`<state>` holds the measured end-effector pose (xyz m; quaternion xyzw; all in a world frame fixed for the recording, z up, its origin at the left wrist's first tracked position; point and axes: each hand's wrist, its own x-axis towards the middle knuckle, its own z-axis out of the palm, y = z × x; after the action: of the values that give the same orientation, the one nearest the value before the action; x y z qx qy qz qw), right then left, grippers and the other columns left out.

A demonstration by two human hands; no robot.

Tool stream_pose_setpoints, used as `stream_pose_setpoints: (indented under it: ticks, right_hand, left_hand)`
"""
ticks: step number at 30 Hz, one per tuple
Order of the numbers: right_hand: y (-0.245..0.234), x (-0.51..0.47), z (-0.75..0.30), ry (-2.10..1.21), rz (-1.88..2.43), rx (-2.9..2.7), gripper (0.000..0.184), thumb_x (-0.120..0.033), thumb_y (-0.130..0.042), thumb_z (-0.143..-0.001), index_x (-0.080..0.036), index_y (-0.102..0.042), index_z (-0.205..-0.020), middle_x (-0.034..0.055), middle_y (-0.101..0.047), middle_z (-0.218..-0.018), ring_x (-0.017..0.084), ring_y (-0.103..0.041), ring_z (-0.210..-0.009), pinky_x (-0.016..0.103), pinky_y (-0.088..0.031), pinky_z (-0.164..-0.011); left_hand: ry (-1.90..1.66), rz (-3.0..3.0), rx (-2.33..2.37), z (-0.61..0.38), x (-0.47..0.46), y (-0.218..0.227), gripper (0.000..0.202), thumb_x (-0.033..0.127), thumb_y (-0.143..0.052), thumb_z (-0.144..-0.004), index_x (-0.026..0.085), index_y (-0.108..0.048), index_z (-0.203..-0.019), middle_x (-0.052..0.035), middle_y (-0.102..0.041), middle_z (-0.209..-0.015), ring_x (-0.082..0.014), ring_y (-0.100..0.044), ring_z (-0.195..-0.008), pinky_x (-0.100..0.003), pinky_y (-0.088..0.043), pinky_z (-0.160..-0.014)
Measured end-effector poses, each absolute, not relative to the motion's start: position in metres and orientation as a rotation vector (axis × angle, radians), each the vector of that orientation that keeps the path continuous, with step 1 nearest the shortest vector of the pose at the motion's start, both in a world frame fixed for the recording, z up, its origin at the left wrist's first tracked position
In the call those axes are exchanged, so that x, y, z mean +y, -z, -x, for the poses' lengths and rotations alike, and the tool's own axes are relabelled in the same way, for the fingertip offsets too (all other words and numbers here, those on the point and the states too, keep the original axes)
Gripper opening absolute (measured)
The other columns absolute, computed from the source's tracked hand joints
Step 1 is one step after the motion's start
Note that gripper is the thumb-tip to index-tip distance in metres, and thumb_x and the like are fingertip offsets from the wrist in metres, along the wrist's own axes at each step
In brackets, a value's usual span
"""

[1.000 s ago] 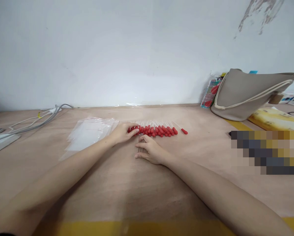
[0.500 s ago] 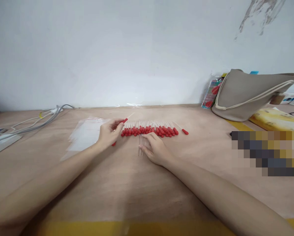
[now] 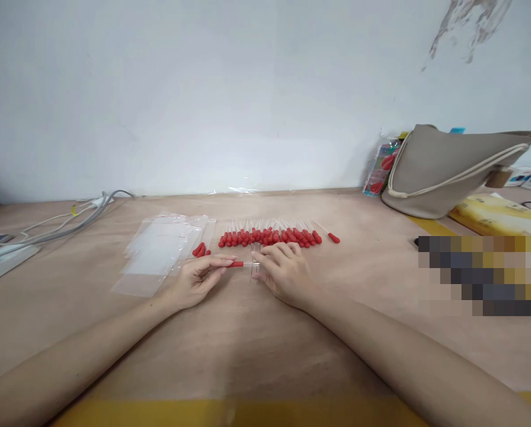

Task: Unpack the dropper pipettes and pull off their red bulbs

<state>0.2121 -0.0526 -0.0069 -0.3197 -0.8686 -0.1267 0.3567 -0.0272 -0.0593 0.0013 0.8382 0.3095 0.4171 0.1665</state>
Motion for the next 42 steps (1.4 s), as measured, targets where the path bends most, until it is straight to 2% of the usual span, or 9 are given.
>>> stream_pose_setpoints:
  ticks: [5, 9, 11, 14, 17, 21, 29, 42]
  right_hand:
    - [0.013, -0.049, -0.209, 0.303, 0.791, -2.290, 0.023, -0.028, -0.044, -0.090, -0.018, -0.061, -0.101, 0.0032, -0.065, -0.076, 0.014, -0.053, -0.073, 0.032, -0.030, -0.072]
    - [0.015, -0.050, -0.207, 0.238, 0.755, -2.330, 0.024, -0.027, -0.042, -0.090, -0.018, -0.062, -0.098, 0.0028, -0.062, -0.071, 0.014, -0.052, -0.071, 0.031, -0.029, -0.071]
    - [0.016, -0.050, -0.207, 0.215, 0.740, -2.358, 0.024, -0.028, -0.041, -0.090, -0.018, -0.063, -0.096, 0.0028, -0.059, -0.070, 0.014, -0.050, -0.070, 0.031, -0.029, -0.070]
    - [0.017, -0.050, -0.207, 0.194, 0.700, -2.367, 0.026, -0.033, -0.042, -0.089, -0.018, -0.063, -0.091, 0.0025, -0.056, -0.069, 0.014, -0.046, -0.066, 0.029, -0.030, -0.068]
    - [0.016, -0.050, -0.207, 0.219, 0.649, -2.343, 0.025, -0.031, -0.043, -0.089, -0.018, -0.064, -0.085, 0.0018, -0.052, -0.064, 0.013, -0.043, -0.063, 0.028, -0.030, -0.064]
    - [0.010, -0.054, -0.208, 0.291, 0.594, -2.343, 0.024, -0.027, -0.043, -0.089, -0.016, -0.063, -0.079, 0.0017, -0.051, -0.061, 0.013, -0.041, -0.062, 0.029, -0.028, -0.062]
    - [0.008, -0.056, -0.209, 0.354, 0.442, -2.321, 0.019, -0.020, -0.045, -0.088, -0.014, -0.062, -0.084, 0.0026, -0.050, -0.059, 0.014, -0.036, -0.060, 0.028, -0.028, -0.054]
    - [0.008, -0.060, -0.212, 0.430, 0.289, -2.293, 0.017, -0.013, -0.050, -0.084, -0.012, -0.059, -0.098, -0.0003, -0.047, -0.057, 0.013, -0.035, -0.059, 0.027, -0.029, -0.052]
  left_hand:
    - [-1.118, -2.502, 0.889, 0.021, -0.065, -0.010, 0.024, 0.017, -0.049, -0.084, 0.018, -0.060, -0.106, -0.0071, -0.067, -0.100, -0.0151, -0.062, -0.093, -0.029, -0.051, -0.082]
    - [-1.013, -2.665, 0.957, 0.011, -0.065, -0.010, 0.031, 0.030, -0.057, -0.081, 0.021, -0.059, -0.111, -0.0071, -0.064, -0.105, -0.0195, -0.057, -0.099, -0.037, -0.044, -0.088]
    - [-0.996, -2.749, 0.991, 0.005, -0.062, -0.006, 0.027, 0.034, -0.059, -0.081, 0.023, -0.062, -0.105, -0.0054, -0.065, -0.100, -0.0197, -0.055, -0.096, -0.039, -0.039, -0.090]
    - [-0.960, -2.830, 1.027, 0.000, -0.061, -0.004, 0.018, 0.033, -0.052, -0.086, 0.022, -0.064, -0.091, -0.0032, -0.067, -0.089, -0.0173, -0.055, -0.087, -0.037, -0.036, -0.087]
    - [-0.826, -2.915, 1.040, -0.001, -0.064, -0.008, 0.023, 0.030, -0.043, -0.090, 0.019, -0.061, -0.080, -0.0032, -0.064, -0.082, -0.0166, -0.053, -0.082, -0.036, -0.034, -0.085]
    - [-0.686, -3.000, 1.043, -0.001, -0.069, -0.014, 0.027, 0.028, -0.038, -0.091, 0.017, -0.057, -0.075, -0.0035, -0.061, -0.079, -0.0169, -0.050, -0.081, -0.036, -0.031, -0.085]
    - [-0.650, -3.017, 0.975, -0.001, -0.071, -0.016, 0.028, 0.027, -0.034, -0.091, 0.017, -0.054, -0.074, -0.0038, -0.058, -0.076, -0.0172, -0.048, -0.078, -0.036, -0.031, -0.083]
    - [-0.609, -2.976, 0.905, 0.008, -0.076, -0.015, 0.026, 0.025, -0.033, -0.092, 0.015, -0.051, -0.076, -0.0037, -0.054, -0.076, -0.0166, -0.045, -0.079, -0.036, -0.030, -0.083]
